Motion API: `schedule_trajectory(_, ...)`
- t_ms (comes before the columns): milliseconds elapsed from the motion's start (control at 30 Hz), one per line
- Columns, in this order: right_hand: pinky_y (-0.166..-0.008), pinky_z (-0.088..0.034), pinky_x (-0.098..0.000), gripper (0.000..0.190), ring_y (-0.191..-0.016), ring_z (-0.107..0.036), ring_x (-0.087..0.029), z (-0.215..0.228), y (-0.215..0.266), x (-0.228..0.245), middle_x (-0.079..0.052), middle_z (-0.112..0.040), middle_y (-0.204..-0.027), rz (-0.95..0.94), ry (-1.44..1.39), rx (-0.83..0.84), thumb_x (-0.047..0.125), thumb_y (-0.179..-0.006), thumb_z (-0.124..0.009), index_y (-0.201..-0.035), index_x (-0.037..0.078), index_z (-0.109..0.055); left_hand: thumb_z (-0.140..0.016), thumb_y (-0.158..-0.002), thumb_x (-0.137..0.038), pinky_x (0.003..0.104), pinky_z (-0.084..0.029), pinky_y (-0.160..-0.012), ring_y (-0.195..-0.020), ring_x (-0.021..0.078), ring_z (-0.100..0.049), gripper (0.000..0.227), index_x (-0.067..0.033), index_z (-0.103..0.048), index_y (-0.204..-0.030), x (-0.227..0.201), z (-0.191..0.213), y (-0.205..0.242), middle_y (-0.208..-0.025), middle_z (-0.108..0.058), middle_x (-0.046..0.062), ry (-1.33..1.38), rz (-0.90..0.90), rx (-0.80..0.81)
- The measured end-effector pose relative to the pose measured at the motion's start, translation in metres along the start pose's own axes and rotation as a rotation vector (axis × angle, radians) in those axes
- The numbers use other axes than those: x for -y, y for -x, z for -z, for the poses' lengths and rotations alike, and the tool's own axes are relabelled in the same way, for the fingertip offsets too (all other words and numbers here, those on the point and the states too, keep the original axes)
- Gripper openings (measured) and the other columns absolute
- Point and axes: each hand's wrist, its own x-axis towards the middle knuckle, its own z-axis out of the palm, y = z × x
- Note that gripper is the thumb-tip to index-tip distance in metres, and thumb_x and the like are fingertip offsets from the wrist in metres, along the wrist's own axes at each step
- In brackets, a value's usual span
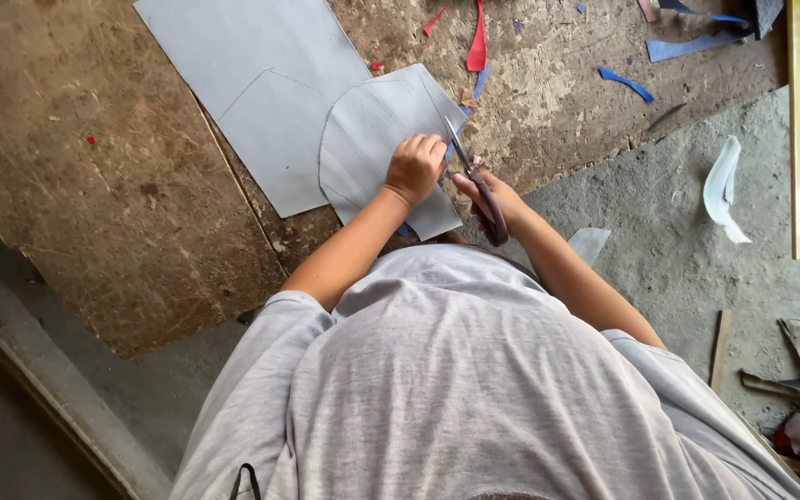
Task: The person uses large shears to cut a piece of light gray material along a pre-drawn outline on a wooden workbench. They then cut a smaller piece of black material and use a pen to trace the shape of the black piece onto the gray material.
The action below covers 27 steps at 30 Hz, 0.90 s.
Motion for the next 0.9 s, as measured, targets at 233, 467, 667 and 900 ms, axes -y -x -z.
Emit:
schedule_trajectory(233,-0.037,-0.054,-0.0363,0.06,-0.049,-0.061,-0.024,-0.006,-0.002,0.001,-0.016,-0.059,-0.065,0.001,0.031,-0.048,0.062,-0.089,-0.077,-0.103,0.005,-0.064,-0.071,-0.088,-0.012,0.032,-0.056,-0.076,-0.088,0.0208,-0.067,0.011,-0.0138,-0.063,-0.095,-0.006,0.027,-0.003,-0.096,-0.066,0.003,0.056,-0.082,-0.043)
schedule_trajectory(467,-0.037,-0.056,-0.0377,0.065,-0.053,-0.06,-0.024,-0.009,0.0,0.0,-0.016,-0.058,-0.067,0.011,0.069,-0.055,0.066,-0.089,-0.075,-0.105,0.004,-0.063,-0.07,-0.091,-0.012,0.031,-0.056,-0.075,-0.087,0.0199,-0.067,0.009,-0.0135,-0.062,-0.093,-0.007,0.022,0.0,-0.094,-0.066,0.003,0.068,-0.109,-0.05)
schedule_trajectory(667,-0.033,-0.05,-0.035,0.055,-0.039,-0.058,-0.023,-0.012,-0.001,-0.004,-0.012,-0.055,-0.054,0.055,0.091,-0.064,0.064,-0.095,-0.068,-0.095,0.009,-0.064,-0.066,-0.093,-0.012,0.03,-0.056,-0.073,-0.084,0.0197,-0.067,0.006,-0.0135,-0.061,-0.091,-0.008,0.027,-0.003,-0.09,-0.064,0.003,0.082,-0.118,-0.103)
schedule_trajectory(900,-0.035,-0.048,-0.0357,0.061,-0.039,-0.058,-0.026,-0.006,-0.005,-0.003,-0.014,-0.053,-0.055,0.063,0.06,-0.031,0.065,-0.094,-0.07,-0.098,0.005,-0.061,-0.065,-0.095,-0.016,0.03,-0.055,-0.074,-0.085,0.0185,-0.065,0.007,-0.0147,-0.06,-0.089,-0.017,0.036,-0.004,-0.089,-0.063,0.001,0.102,-0.161,-0.107)
